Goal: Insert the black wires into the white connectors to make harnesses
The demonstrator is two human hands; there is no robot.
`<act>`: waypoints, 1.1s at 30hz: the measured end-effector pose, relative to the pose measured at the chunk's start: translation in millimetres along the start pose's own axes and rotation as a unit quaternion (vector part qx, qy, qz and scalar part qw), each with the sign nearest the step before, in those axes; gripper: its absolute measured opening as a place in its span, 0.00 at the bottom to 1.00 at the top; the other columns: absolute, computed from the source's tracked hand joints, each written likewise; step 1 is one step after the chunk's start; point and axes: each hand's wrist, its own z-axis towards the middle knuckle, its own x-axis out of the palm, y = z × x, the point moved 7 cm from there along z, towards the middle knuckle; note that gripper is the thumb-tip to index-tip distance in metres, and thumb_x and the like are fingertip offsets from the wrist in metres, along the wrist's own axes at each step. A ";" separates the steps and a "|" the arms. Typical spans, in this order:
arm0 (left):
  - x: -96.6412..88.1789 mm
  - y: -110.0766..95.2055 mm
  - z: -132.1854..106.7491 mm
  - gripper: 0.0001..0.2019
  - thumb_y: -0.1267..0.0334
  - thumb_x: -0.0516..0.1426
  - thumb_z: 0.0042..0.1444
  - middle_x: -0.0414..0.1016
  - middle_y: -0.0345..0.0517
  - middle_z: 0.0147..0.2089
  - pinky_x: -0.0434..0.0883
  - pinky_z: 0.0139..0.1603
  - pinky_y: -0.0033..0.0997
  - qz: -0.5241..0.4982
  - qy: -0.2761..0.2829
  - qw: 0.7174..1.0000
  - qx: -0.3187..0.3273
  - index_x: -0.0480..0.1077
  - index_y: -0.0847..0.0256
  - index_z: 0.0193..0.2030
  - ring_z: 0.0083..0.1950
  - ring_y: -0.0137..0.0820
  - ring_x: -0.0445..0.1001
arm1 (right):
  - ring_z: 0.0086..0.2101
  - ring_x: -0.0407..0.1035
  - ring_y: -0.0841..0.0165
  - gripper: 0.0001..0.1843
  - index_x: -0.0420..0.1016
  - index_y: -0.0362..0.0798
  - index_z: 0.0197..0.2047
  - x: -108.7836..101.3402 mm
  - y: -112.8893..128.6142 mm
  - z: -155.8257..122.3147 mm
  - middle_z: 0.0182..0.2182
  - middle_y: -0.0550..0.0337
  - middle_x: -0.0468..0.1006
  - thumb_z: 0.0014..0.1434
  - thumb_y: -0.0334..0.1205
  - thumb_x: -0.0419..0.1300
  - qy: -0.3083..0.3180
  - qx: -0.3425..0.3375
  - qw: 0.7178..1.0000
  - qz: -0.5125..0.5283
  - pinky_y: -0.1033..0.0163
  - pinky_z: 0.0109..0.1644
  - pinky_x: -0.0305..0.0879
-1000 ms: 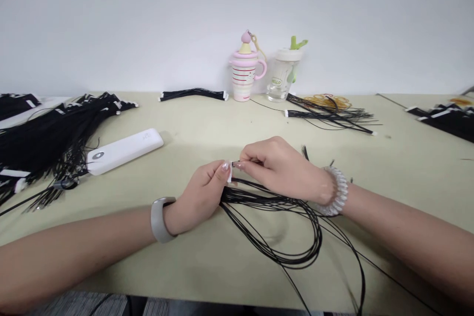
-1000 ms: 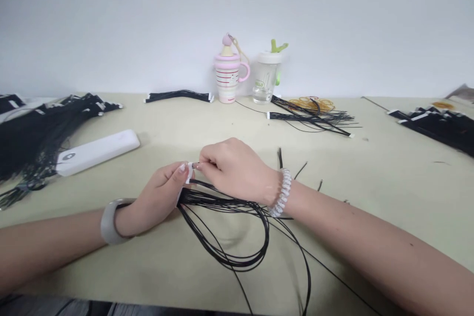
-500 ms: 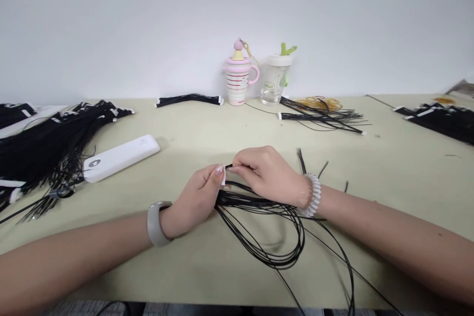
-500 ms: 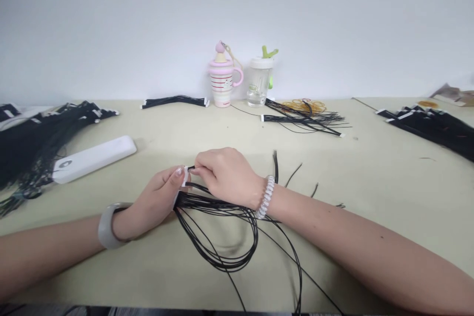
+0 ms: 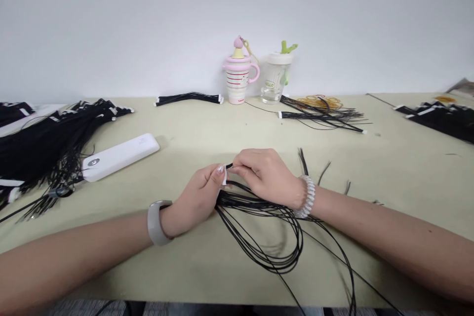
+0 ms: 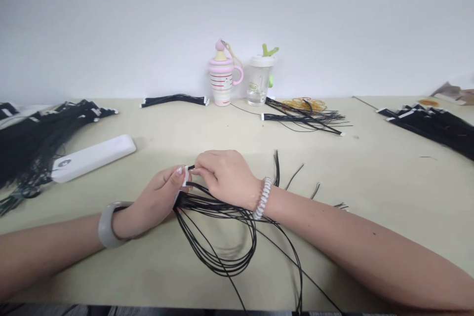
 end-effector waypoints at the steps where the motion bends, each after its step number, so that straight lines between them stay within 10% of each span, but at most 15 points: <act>1: 0.1 -0.1 0.2 0.19 0.52 0.40 0.60 0.53 0.36 0.23 0.55 0.27 0.23 0.000 0.001 1.000 0.000 0.54 0.63 0.24 0.25 0.22 0.52 | 0.26 0.60 0.77 0.09 0.67 0.42 0.28 -0.2 0.1 -0.1 0.23 0.63 0.68 0.58 0.33 0.50 -0.005 -0.002 1.000 0.003 0.71 0.32 0.53; 22: 2.3 4.4 3.2 0.19 0.50 0.42 0.59 0.55 0.38 0.24 0.56 0.27 0.23 -0.054 -0.002 0.998 -0.014 0.57 0.64 0.26 0.26 0.22 0.53 | 0.26 0.60 0.78 0.08 0.67 0.42 0.27 -0.2 1.4 3.9 0.23 0.64 0.68 0.55 0.29 0.51 -0.026 0.026 0.996 0.080 0.73 0.32 0.54; 33: 0.7 18.8 3.6 0.19 0.46 0.45 0.56 0.52 0.36 0.24 0.57 0.23 0.21 -0.144 -0.033 0.984 -0.098 0.55 0.62 0.28 0.23 0.20 0.53 | 0.28 0.62 0.74 0.12 0.71 0.44 0.28 -25.2 -28.0 19.5 0.25 0.60 0.72 0.58 0.40 0.53 0.096 0.020 0.989 -0.109 0.68 0.34 0.52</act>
